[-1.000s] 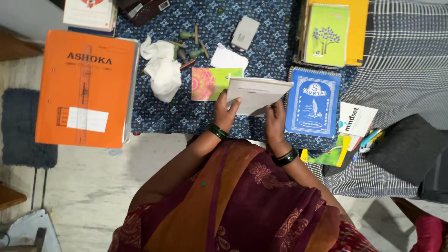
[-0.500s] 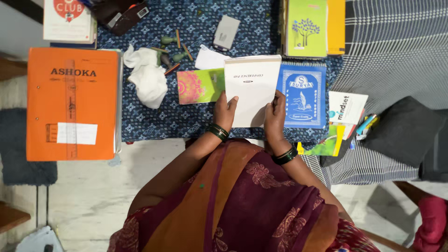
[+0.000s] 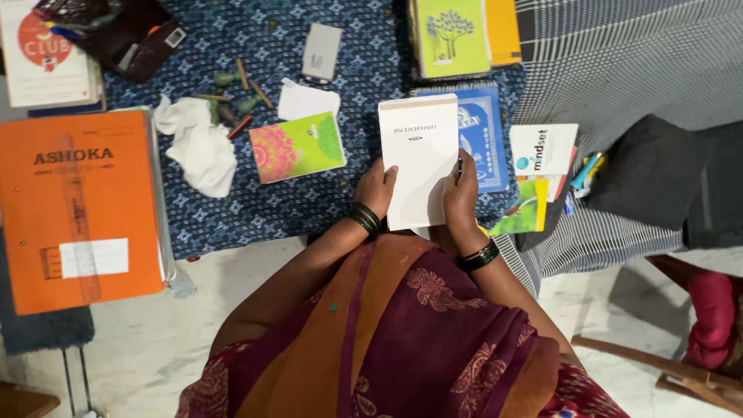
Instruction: The person organizes stationery items on a table covered with a patterned cloth. They pick up various notebooks and books, wipe them with a white cloth, and stack them into neat piles. The person handles items one at a time, including a large orange file and several smaller notebooks, arranging them into two distinct stacks by the end of the clip.
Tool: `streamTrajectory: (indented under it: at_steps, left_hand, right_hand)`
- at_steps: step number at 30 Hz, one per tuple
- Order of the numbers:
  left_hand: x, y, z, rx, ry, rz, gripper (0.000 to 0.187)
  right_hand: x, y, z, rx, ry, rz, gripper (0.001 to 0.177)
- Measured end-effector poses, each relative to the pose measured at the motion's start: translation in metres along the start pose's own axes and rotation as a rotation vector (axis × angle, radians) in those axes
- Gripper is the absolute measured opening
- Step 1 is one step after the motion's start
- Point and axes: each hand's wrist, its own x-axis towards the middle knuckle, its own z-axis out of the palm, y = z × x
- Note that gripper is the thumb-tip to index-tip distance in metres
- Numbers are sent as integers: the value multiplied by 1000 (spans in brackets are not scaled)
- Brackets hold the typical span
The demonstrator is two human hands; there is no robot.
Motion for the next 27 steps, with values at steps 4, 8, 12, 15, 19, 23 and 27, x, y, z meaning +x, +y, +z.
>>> streamTrajectory:
  at_steps: [4,8,12,15,19,23,27]
  left_hand:
    - [7,3,21,-20,-66,-11,33]
    - [14,10,39,-66,-113,-12,35]
    - [20,27,48,-71,-119,50,33]
    - [21,46,45,-230,-258,-171,33]
    - [28,55,53,-284,-208,-184,28]
    - [40,47,62,-357,-203,-164,21]
    - [46,45,67,-356,-115,-144,18]
  right_hand:
    - [3,17,-15,-12,7,-18,54]
    - [9,33,-30,-77,49,-48,53]
    - [20,46,-42,-51,57,34,47]
    - [31,54,-50,-107,69,25,47]
    - [44,57,-58,-103,39,39,44]
    - [59,59,-60,-135,26,25,46]
    - [70,72,-56,-175,28,-11,45]
